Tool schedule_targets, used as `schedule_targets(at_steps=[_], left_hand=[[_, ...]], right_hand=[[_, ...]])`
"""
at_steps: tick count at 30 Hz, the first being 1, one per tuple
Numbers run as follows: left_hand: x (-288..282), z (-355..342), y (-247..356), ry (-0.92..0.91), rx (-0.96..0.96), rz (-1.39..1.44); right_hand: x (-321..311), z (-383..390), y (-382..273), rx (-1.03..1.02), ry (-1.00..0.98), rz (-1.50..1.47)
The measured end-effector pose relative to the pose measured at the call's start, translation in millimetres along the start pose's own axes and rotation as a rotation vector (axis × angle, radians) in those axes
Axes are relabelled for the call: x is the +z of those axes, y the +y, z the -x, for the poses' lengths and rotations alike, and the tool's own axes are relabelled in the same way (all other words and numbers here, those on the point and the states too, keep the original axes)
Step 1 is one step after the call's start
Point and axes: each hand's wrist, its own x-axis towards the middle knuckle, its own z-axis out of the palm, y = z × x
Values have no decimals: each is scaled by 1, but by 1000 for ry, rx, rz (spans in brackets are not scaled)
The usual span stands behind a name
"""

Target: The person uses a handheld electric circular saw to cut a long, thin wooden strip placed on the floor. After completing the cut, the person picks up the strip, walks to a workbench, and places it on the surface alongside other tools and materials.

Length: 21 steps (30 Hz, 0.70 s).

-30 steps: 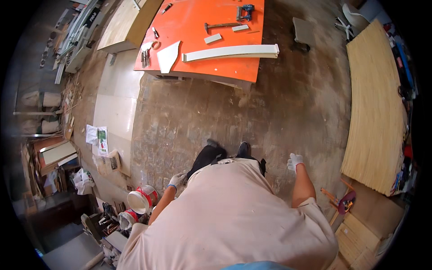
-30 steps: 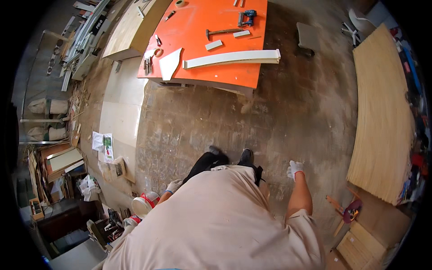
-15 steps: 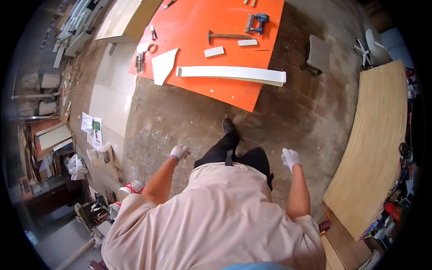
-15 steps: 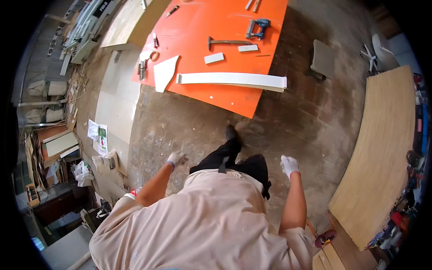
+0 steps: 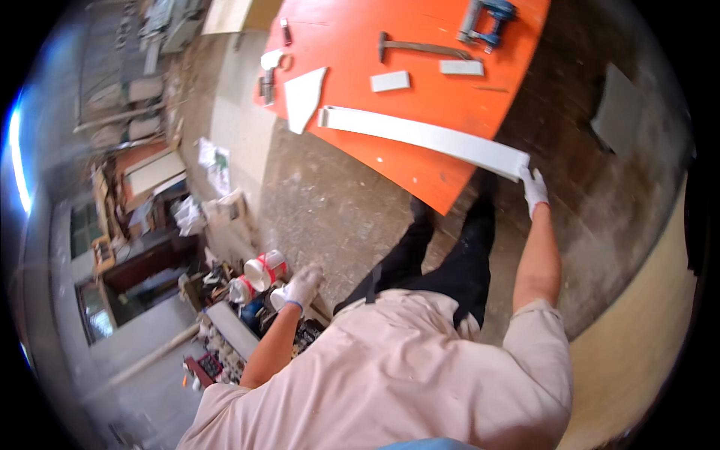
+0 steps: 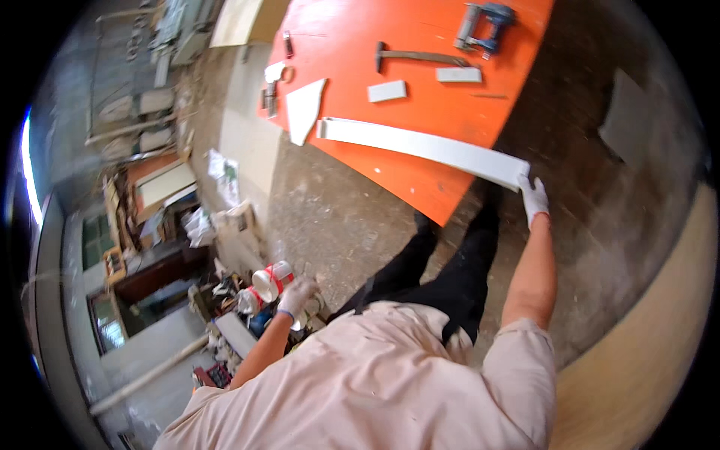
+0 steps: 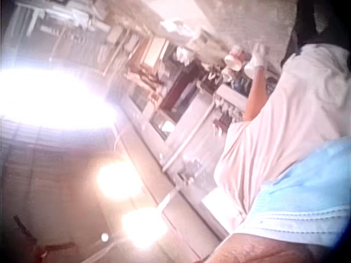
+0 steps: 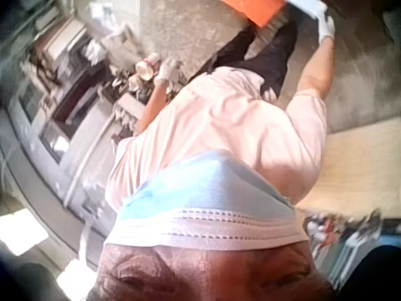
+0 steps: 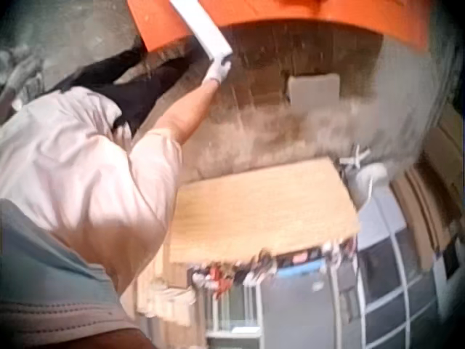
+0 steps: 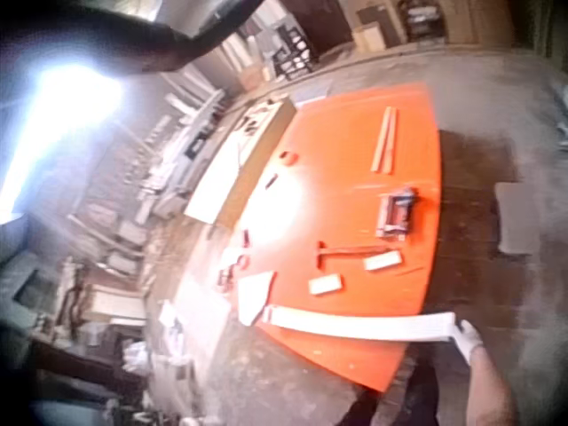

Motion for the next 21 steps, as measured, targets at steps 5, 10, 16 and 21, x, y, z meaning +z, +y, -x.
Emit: schedule_targets(at_steps=[5,10,16,21], left_hand=[[73,66,70,-217,-912,369],[84,46,104,-70,-770,547],[61,-51,117,-6,-535,557],[54,-205,131,-111,-452,893]], right_hand=[[32,-33,-54,269,-333,-200],[37,-34,-39,342,-360,-258],[40,42,-69,171,-188,-251],[45,148,-135,120,-95,-220]])
